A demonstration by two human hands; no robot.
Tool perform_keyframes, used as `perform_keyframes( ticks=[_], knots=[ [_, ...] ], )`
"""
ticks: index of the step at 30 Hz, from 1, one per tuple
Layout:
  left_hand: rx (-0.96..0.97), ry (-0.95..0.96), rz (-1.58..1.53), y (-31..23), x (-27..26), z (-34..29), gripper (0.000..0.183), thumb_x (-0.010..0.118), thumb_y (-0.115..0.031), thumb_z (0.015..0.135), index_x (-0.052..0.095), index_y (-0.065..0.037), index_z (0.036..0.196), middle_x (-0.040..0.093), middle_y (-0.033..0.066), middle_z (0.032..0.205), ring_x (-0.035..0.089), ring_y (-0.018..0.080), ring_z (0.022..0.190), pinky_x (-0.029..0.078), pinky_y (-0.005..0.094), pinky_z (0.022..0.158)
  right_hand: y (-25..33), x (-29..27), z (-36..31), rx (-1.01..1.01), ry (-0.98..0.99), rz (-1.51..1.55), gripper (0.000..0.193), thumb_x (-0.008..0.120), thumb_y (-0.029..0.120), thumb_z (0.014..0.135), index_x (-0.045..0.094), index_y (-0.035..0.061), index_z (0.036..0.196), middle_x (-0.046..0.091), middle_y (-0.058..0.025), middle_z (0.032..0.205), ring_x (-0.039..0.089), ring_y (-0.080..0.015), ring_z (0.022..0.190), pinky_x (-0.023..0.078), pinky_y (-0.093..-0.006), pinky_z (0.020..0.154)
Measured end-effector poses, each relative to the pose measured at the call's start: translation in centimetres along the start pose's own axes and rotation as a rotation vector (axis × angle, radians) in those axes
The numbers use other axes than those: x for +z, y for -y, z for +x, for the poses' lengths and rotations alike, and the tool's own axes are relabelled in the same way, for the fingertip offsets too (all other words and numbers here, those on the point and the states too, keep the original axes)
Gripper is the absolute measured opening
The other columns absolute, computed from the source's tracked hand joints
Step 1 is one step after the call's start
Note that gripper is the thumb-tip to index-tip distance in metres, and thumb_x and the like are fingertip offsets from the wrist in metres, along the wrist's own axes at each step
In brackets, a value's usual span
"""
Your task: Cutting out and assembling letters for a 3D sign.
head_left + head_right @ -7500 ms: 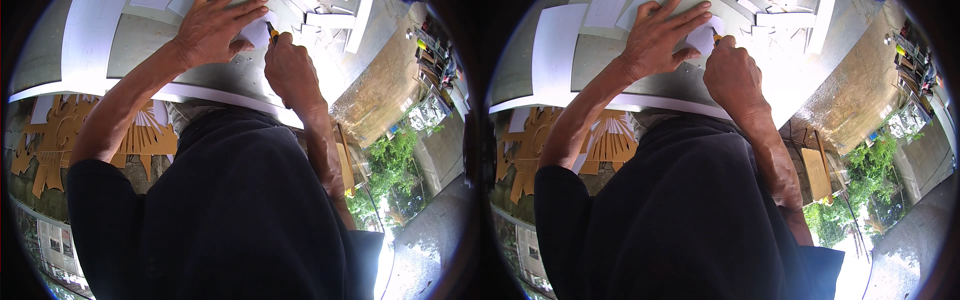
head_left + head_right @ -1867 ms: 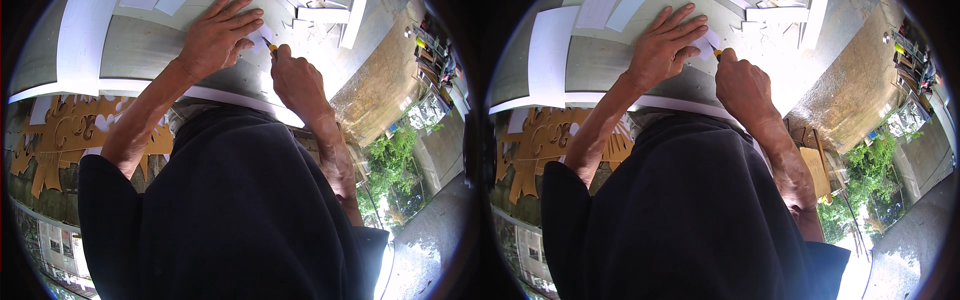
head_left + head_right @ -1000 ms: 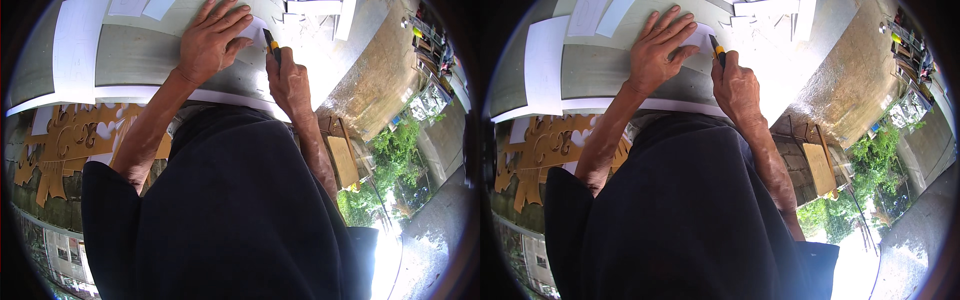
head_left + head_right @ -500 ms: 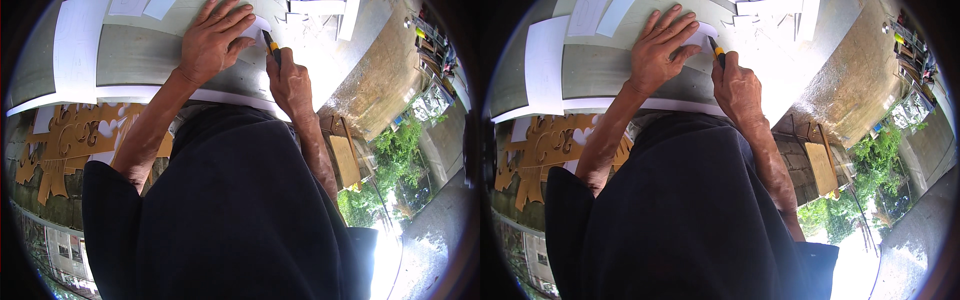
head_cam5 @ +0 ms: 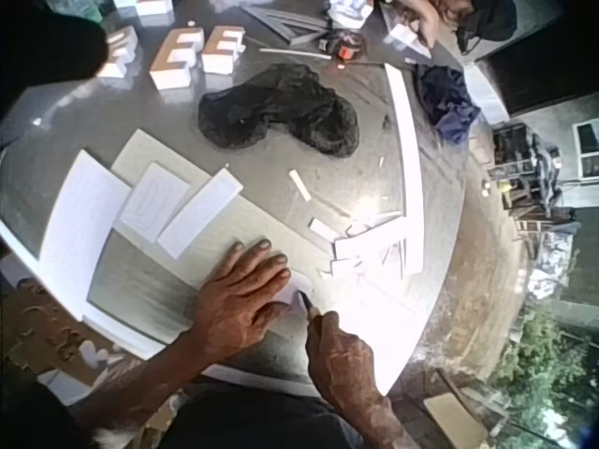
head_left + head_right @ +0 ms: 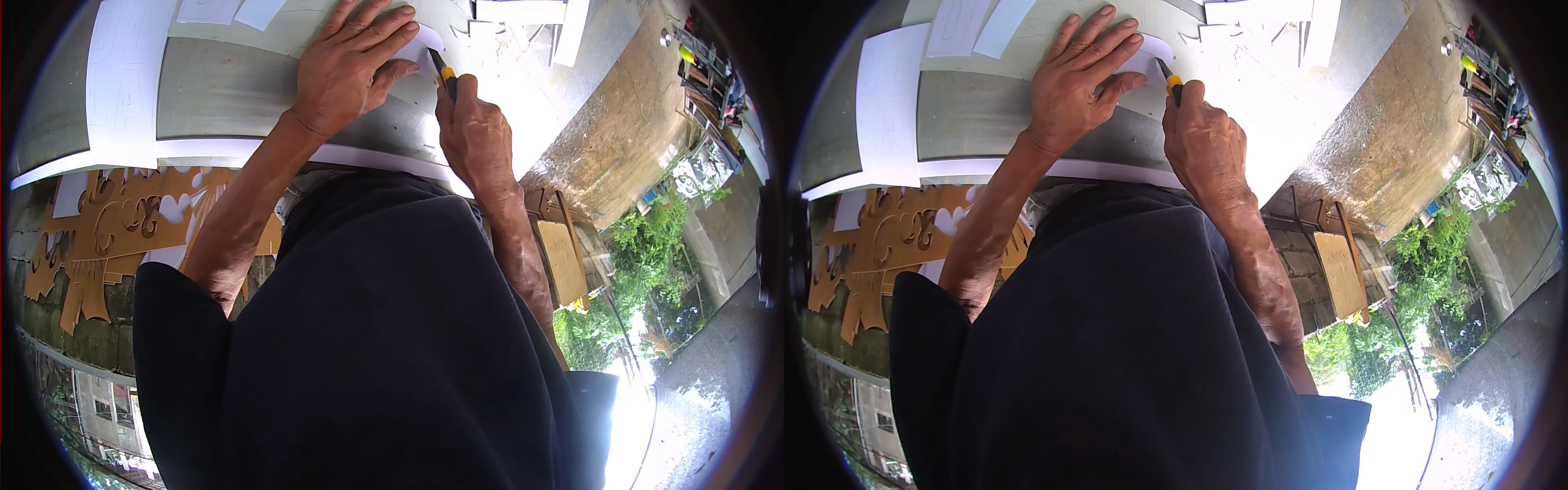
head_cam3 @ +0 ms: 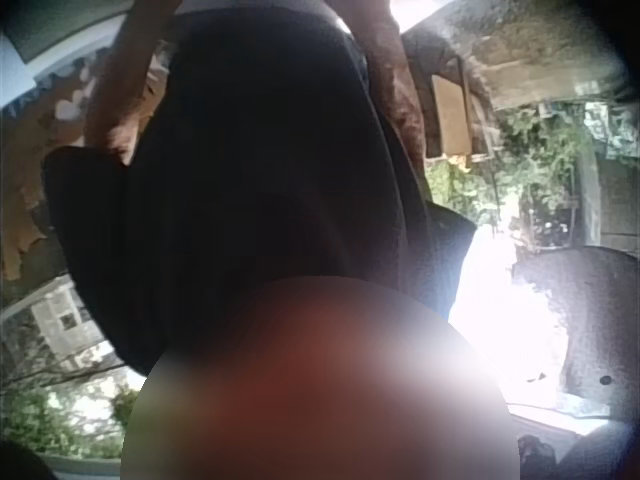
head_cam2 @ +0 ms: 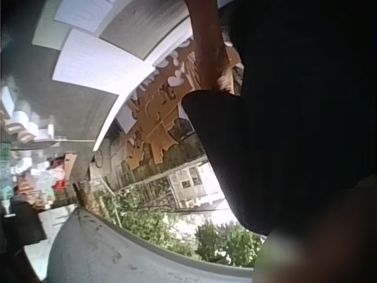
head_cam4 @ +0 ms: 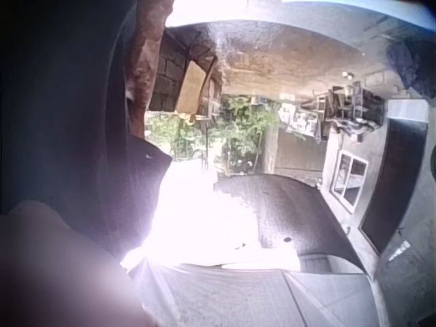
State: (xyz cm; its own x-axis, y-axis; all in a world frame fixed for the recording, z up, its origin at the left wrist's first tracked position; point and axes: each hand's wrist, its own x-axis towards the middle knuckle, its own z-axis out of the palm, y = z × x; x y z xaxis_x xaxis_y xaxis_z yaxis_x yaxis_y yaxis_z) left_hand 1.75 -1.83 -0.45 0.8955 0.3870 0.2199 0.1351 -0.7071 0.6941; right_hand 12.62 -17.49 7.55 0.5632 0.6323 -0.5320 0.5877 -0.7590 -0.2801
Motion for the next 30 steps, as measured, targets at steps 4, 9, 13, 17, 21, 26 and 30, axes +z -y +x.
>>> perform_keyframes(
  ticks=[4, 9, 13, 17, 21, 26, 30],
  knots=[
    [-0.001, 0.06, -0.006, 0.1, -0.3, 0.2, 0.037, 0.07, -0.027, 0.093, 0.072, -0.001, 0.12, 0.065, 0.0131, 0.136, 0.05, 0.0346, 0.139, 0.033, 0.053, 0.119, 1.6, -1.3, 0.5, 0.092, 0.117, -0.026, 0.027, 0.052, 0.024, 0.106, 0.047, -0.0011, 0.098, 0.065, -0.0271, 0.066, 0.069, -0.0482, 0.065, 0.053, -0.0555, 0.059],
    [0.002, 0.031, 0.015, 0.3, -0.3, -0.2, 0.037, 0.069, -0.029, 0.095, 0.073, 0.0, 0.117, 0.067, 0.0135, 0.133, 0.052, 0.0357, 0.137, 0.035, 0.0529, 0.118, 2.6, -1.2, 1.2, 0.108, 0.17, -0.041, 0.025, 0.052, 0.02, 0.104, 0.049, -0.0041, 0.098, 0.067, -0.0295, 0.072, 0.071, -0.0487, 0.073, 0.058, -0.0531, 0.065],
    [0.01, -0.034, -0.018, -0.2, -0.1, 0.1, 0.035, 0.069, -0.028, 0.095, 0.074, 0.001, 0.113, 0.069, 0.0141, 0.13, 0.054, 0.0357, 0.136, 0.037, 0.053, 0.117, 2.8, -1.4, 0.7, 0.129, 0.168, -0.02, 0.025, 0.053, 0.019, 0.103, 0.049, -0.0048, 0.098, 0.067, -0.031, 0.075, 0.071, -0.0493, 0.075, 0.059, -0.0528, 0.066],
    [0.013, -0.02, -0.019, 0.1, 0.5, 0.1, 0.034, 0.069, -0.029, 0.095, 0.074, -0.001, 0.115, 0.068, 0.0148, 0.132, 0.052, 0.0347, 0.138, 0.035, 0.0535, 0.118, 3.1, -1.4, 0.9, 0.148, 0.157, 0.005, 0.024, 0.054, 0.018, 0.102, 0.049, -0.0056, 0.098, 0.068, -0.0318, 0.076, 0.071, -0.0497, 0.077, 0.058, -0.053, 0.068],
    [-0.014, -0.07, 0.084, 0.3, 1.2, -0.6, 0.036, 0.078, -0.029, 0.085, 0.077, -0.015, 0.119, 0.07, -0.0014, 0.133, 0.056, 0.0214, 0.136, 0.036, 0.0442, 0.118, 3.5, -1.1, 1.2, 0.191, 0.197, 0.075, 0.026, 0.053, 0.018, 0.102, 0.049, -0.0066, 0.098, 0.067, -0.0326, 0.077, 0.071, -0.0505, 0.079, 0.058, -0.0546, 0.071],
    [0.003, -0.064, 0.074, 0.0, 1.2, -0.3, 0.034, 0.077, -0.027, 0.086, 0.077, -0.014, 0.118, 0.07, -0.0005, 0.132, 0.056, 0.0224, 0.136, 0.036, 0.0451, 0.119, 3.4, -0.8, 0.7, 0.215, 0.161, 0.144, 0.027, 0.051, 0.018, 0.103, 0.05, -0.0076, 0.098, 0.067, -0.0336, 0.077, 0.07, -0.0513, 0.079, 0.057, -0.0556, 0.072],
    [0.001, -0.074, 0.075, 0.2, 1.4, -0.4, 0.033, 0.078, -0.026, 0.086, 0.077, -0.013, 0.116, 0.07, -0.0001, 0.131, 0.056, 0.0226, 0.135, 0.035, 0.0454, 0.119, 3.6, -0.3, 0.8, 0.227, 0.145, 0.192, 0.028, 0.05, 0.018, 0.103, 0.05, -0.0085, 0.097, 0.067, -0.0336, 0.076, 0.07, -0.0518, 0.077, 0.056, -0.0557, 0.07]
  ],
)
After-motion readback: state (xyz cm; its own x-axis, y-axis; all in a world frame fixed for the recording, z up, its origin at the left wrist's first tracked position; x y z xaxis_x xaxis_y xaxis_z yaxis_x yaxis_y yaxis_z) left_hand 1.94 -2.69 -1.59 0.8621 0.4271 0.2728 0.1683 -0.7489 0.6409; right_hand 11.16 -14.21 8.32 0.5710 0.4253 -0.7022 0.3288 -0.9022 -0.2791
